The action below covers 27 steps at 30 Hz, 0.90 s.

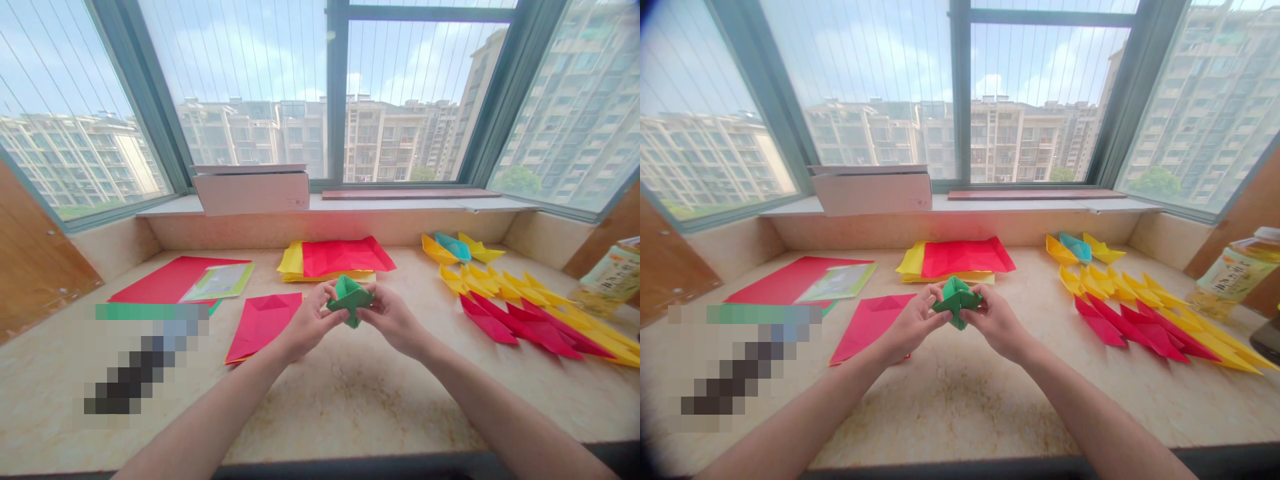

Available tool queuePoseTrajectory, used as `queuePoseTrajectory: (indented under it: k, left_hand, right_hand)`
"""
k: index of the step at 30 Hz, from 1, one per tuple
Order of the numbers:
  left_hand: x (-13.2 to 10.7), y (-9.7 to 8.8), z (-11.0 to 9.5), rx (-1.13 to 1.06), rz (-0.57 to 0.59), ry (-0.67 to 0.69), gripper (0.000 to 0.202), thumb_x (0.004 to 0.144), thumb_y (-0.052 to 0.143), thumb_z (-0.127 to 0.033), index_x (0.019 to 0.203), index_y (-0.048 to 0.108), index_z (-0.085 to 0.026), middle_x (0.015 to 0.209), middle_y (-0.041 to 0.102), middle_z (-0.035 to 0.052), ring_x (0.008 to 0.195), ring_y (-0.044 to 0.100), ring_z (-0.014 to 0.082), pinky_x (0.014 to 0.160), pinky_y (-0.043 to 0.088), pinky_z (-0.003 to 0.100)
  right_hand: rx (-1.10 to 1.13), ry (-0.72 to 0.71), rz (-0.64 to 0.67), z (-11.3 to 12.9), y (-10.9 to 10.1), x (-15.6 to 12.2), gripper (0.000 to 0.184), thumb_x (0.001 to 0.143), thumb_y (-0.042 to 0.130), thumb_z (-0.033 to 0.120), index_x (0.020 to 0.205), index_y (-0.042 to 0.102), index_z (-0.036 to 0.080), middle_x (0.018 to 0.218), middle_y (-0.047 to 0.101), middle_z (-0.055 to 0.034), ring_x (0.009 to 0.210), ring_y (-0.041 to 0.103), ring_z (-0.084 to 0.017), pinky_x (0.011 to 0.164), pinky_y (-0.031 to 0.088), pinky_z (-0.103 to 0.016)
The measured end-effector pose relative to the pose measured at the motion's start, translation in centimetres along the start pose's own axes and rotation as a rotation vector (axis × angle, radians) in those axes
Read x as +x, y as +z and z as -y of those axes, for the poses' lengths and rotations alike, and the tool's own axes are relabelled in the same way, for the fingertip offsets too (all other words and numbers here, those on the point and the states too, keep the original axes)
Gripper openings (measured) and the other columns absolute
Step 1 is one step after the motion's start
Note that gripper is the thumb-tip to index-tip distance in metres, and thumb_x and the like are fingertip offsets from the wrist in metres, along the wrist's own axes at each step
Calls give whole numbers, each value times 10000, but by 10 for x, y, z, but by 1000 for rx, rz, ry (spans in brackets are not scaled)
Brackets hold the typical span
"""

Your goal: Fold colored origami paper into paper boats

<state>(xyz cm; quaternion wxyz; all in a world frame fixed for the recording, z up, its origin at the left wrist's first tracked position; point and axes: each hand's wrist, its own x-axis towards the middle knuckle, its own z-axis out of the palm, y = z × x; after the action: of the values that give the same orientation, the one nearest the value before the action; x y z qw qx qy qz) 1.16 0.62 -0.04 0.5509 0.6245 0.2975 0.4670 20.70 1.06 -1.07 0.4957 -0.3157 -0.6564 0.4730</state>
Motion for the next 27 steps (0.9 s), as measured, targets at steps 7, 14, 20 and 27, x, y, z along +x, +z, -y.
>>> queuePoseTrajectory:
  k: [7, 14, 20, 27]
  left_hand:
    - [-1, 11, 4, -96, -49, -18, 688, 783, 781, -267, 1345, 388, -206, 1090, 708, 109, 963, 678, 259, 831, 514, 392]
    - [1, 9, -1, 60, 9, -44, 399, 834, 710, -338, 1186, 655, -160, 1171, 697, 110, 1069, 643, 287, 889, 503, 372]
    - [-1, 14, -6, 78, -87, -51, 413, 788, 752, -367, 1135, 669, -159, 1081, 713, 89, 994, 652, 257, 831, 518, 336]
    - [-3, 14, -4, 179, -107, -84, 366, 783, 749, -347, 1072, 672, -136, 973, 701, 78, 881, 644, 212, 767, 517, 300]
  right_hand:
    - [-55, -94, -91, -5, 6, -2, 439, 790, 740, 277, 1146, 486, 256, 985, 674, -25, 877, 670, -192, 760, 555, -342]
    - [-154, -28, -96, -2, 13, -4, 626, 815, 690, 266, 1384, 430, 270, 1032, 662, -49, 873, 669, -204, 658, 560, -307]
    - [-139, 44, -88, 4, 10, -2, 488, 793, 733, 320, 1244, 588, 198, 996, 720, -71, 873, 688, -231, 711, 563, -341]
    - [-168, 19, -38, 0, 18, -8, 315, 854, 661, 310, 1140, 613, 186, 972, 717, -65, 835, 686, -205, 700, 568, -322]
